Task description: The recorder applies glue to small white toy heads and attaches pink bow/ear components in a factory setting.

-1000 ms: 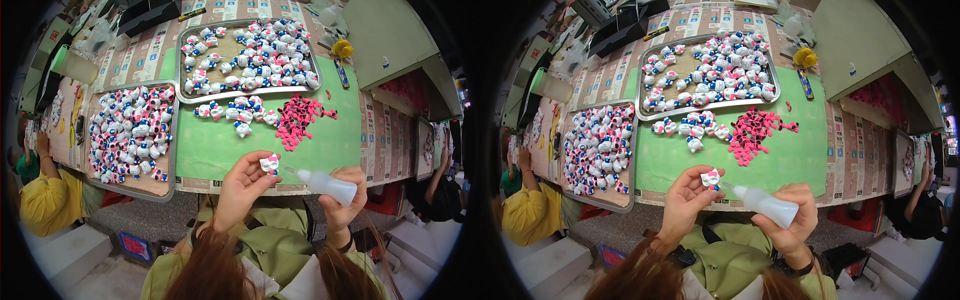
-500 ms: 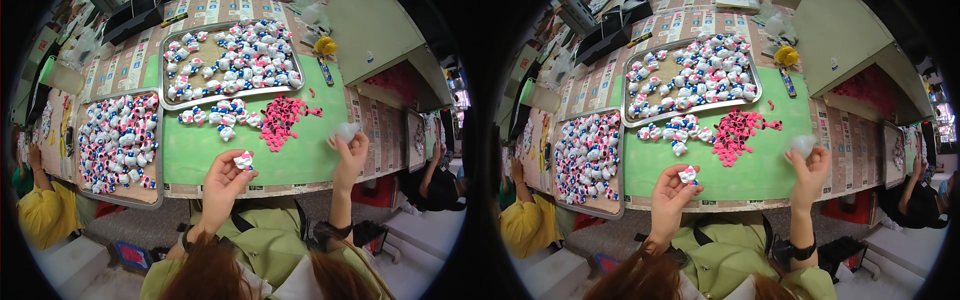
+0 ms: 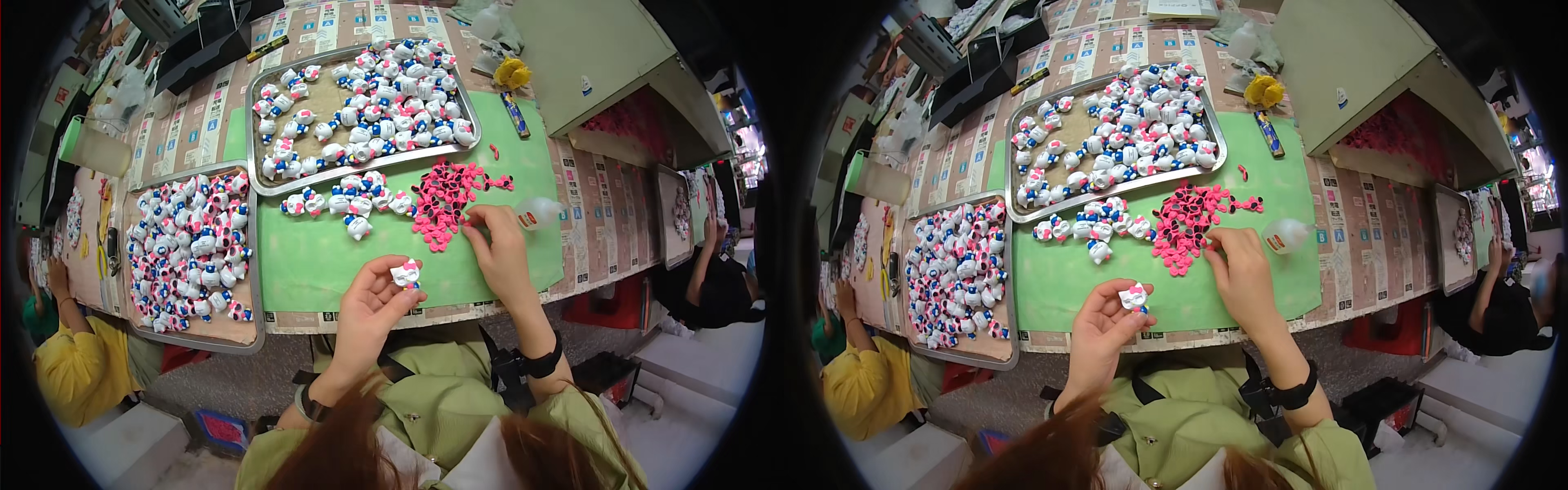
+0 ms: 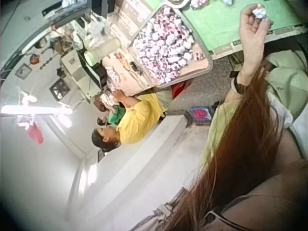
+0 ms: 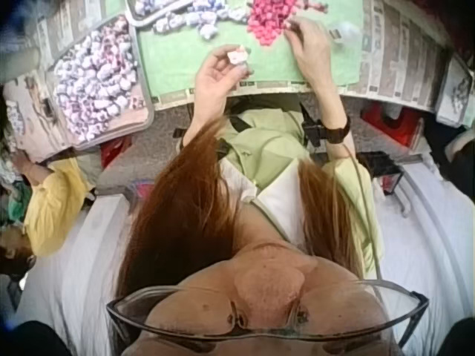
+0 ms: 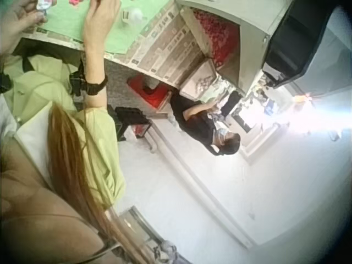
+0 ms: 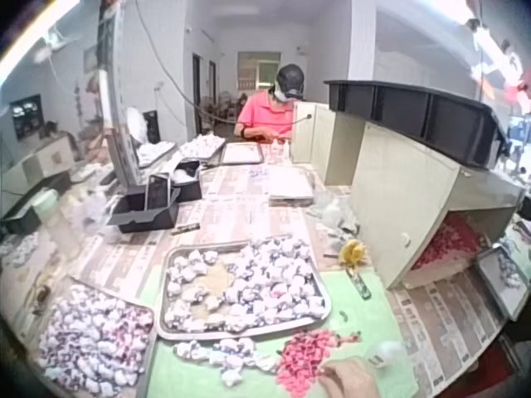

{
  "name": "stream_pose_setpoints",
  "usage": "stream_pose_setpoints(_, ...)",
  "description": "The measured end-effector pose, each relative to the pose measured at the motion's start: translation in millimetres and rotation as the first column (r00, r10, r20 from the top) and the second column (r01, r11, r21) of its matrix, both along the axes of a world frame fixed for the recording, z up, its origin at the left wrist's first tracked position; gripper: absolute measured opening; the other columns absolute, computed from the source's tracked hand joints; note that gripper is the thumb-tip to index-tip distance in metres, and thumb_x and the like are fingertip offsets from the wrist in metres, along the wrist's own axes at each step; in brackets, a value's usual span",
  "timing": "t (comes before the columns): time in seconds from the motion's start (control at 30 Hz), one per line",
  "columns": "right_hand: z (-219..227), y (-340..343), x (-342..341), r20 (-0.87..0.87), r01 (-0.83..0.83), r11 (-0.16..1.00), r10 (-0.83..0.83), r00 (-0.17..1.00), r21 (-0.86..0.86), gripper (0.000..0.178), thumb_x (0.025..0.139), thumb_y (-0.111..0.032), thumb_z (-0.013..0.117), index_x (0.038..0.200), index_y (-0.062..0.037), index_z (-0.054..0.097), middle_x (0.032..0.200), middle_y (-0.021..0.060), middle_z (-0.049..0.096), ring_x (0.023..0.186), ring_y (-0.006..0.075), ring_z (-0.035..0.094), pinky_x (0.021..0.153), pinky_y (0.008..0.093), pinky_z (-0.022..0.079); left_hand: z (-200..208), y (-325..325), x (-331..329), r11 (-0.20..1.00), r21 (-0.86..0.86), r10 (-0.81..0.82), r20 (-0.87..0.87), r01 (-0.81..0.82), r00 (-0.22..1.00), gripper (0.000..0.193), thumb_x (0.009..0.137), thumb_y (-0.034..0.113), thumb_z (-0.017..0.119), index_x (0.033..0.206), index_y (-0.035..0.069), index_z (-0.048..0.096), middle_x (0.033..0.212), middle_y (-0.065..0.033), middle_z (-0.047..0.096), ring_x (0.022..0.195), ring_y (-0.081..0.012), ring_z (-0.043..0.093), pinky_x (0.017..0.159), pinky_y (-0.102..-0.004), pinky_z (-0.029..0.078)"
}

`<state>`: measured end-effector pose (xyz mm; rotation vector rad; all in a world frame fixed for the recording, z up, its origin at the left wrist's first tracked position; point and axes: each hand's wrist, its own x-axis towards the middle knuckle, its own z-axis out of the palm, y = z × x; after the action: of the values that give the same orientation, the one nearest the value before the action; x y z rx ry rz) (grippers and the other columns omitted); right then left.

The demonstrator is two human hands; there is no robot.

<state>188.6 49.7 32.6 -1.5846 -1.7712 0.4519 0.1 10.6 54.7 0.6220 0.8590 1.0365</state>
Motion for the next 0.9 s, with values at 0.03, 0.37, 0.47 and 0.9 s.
stream_pose_setpoints(0.03, -2, 0, 0, -0.014, 0.013, 1.0, -0.013, 1.0, -0.024, 0.016, 0.073, 0.0, 0.055, 0.089, 0.0005, 0.052, 0.076, 0.0082, 0.055, 0.073, 0.0192, 0.053, 0.063, 0.0288, 0.042, -2, -1, 1, 1.0, -0.004, -0.003, 0.007, 0.003, 1.0, 0.033, 0.077, -0.004, 0.051, 0.108, -0.001, 0.041, 0.107, -0.0149, 0.05, 0.084, -0.015, 0.054, 0.074, -0.0263, 0.045)
stream_pose_setpoints(0.37, 19, -32, -25, -0.267, -0.105, 0.994, 0.09, 0.96, -0.042, 0.015, 0.071, 0.003, 0.056, 0.085, -0.0001, 0.059, 0.076, 0.0104, 0.059, 0.068, 0.0207, 0.057, 0.061, 0.0281, 0.045, -3, 0, 12, 0.966, -0.058, -0.236, 0.188, 0.251, 0.953, 0.033, 0.081, 0.0, 0.049, 0.112, -0.002, 0.039, 0.097, -0.0078, 0.051, 0.083, -0.0127, 0.055, 0.076, -0.024, 0.045)
stream_pose_setpoints(0.47, 21, -33, -26, -0.191, -0.144, 0.989, 0.144, 0.971, 0.01, 0.019, 0.068, 0.004, 0.058, 0.085, -0.0009, 0.059, 0.077, 0.0105, 0.059, 0.069, 0.023, 0.056, 0.061, 0.0299, 0.045, -2, -1, 9, 0.961, -0.063, -0.255, 0.174, 0.269, 0.951, 0.033, 0.081, 0.0, 0.049, 0.112, -0.002, 0.039, 0.097, -0.0076, 0.051, 0.083, -0.0121, 0.054, 0.076, -0.0234, 0.045)
stream_pose_setpoints(0.9, 30, -40, -23, -0.001, -0.311, 0.916, 0.322, 0.947, 0.252, 0.025, 0.06, 0.004, 0.059, 0.085, -0.0014, 0.061, 0.082, 0.0101, 0.059, 0.071, 0.0238, 0.057, 0.062, 0.0323, 0.045, 0, -2, 9, 0.979, -0.089, -0.177, 0.046, 0.181, 0.983, 0.034, 0.08, 0.0, 0.052, 0.112, -0.003, 0.04, 0.091, -0.0055, 0.053, 0.081, -0.0073, 0.053, 0.071, -0.0193, 0.045)
